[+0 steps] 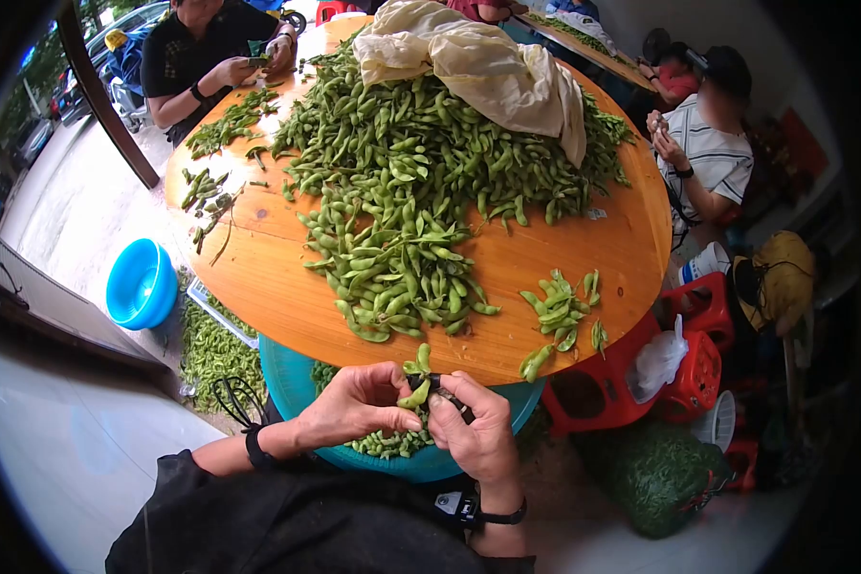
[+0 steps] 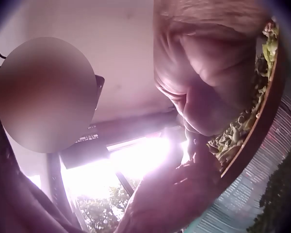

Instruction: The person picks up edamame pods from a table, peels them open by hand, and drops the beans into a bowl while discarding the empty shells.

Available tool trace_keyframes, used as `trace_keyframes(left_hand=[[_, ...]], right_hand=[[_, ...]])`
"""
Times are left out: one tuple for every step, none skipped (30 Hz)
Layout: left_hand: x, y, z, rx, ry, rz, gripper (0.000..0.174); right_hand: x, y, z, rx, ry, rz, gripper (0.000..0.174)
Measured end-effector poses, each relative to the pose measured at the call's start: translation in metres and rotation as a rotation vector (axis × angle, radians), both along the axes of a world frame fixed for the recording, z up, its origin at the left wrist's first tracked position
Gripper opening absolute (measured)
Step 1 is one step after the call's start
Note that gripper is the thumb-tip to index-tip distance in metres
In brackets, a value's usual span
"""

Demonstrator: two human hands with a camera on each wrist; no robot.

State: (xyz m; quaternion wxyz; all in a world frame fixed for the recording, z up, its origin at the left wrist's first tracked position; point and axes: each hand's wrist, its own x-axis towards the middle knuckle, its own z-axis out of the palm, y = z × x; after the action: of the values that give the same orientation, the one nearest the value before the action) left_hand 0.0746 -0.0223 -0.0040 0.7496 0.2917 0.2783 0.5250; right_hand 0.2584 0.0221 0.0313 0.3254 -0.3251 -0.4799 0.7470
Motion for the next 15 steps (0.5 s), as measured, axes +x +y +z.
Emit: trace_keyframes(left_hand=[[0.002, -0.003, -0.002, 0.122, 0.305, 0.096, 0.012], [0.004, -0.005, -0.003, 0.244, 0.609, 0.194, 0.013], [0.004, -0.004, -0.005, 0.325, 0.724, 0.271, 0.017], [0.001, -0.004, -0.003, 0.324, 0.724, 0.272, 0.017], [-0.004, -0.003, 0.000, 0.209, 0.597, 0.112, 0.018], [-0.010, -0.002, 0.002, 0.095, 0.465, -0.046, 0.019], [-0.014, 0.000, 0.001, 0.060, 0.347, -0.113, 0.028], [-0.016, 0.002, 0.003, 0.059, 0.345, -0.113, 0.028], [-0.018, 0.003, 0.008, 0.002, 0.286, -0.155, 0.030], [-0.019, 0.004, 0.011, -0.055, 0.228, -0.196, 0.031], [-0.021, 0.005, 0.009, -0.047, 0.224, -0.236, 0.032], [-0.020, 0.006, 0.011, -0.047, 0.224, -0.235, 0.032], [-0.018, 0.006, 0.014, -0.053, 0.245, -0.225, 0.031], [-0.016, 0.006, 0.015, -0.058, 0.267, -0.216, 0.031], [-0.015, 0.006, 0.016, -0.058, 0.268, -0.216, 0.031]], right_hand=[[-0.003, -0.003, 0.000, 0.145, -0.116, -0.024, 0.014], [-0.005, -0.005, 0.001, 0.290, -0.233, -0.048, 0.013], [-0.006, -0.005, 0.001, 0.408, -0.302, -0.059, 0.012], [-0.006, -0.006, 0.003, 0.407, -0.303, -0.058, 0.012], [-0.006, -0.006, 0.004, 0.397, -0.296, -0.067, 0.011], [-0.006, -0.006, 0.005, 0.387, -0.289, -0.076, 0.010], [-0.005, -0.005, 0.006, 0.386, -0.291, -0.076, 0.010], [-0.003, -0.004, 0.006, 0.292, -0.225, -0.067, 0.010], [-0.002, -0.003, 0.007, 0.197, -0.158, -0.057, 0.010], [-0.002, -0.003, 0.007, 0.197, -0.158, -0.056, 0.010], [-0.003, -0.003, 0.006, 0.201, -0.202, -0.052, 0.010], [-0.003, -0.003, 0.005, 0.205, -0.245, -0.048, 0.011], [-0.004, -0.004, 0.003, 0.205, -0.245, -0.046, 0.011], [-0.007, -0.005, 0.000, 0.479, -0.404, -0.090, 0.012], [-0.009, -0.006, -0.001, 0.754, -0.561, -0.135, 0.014]])
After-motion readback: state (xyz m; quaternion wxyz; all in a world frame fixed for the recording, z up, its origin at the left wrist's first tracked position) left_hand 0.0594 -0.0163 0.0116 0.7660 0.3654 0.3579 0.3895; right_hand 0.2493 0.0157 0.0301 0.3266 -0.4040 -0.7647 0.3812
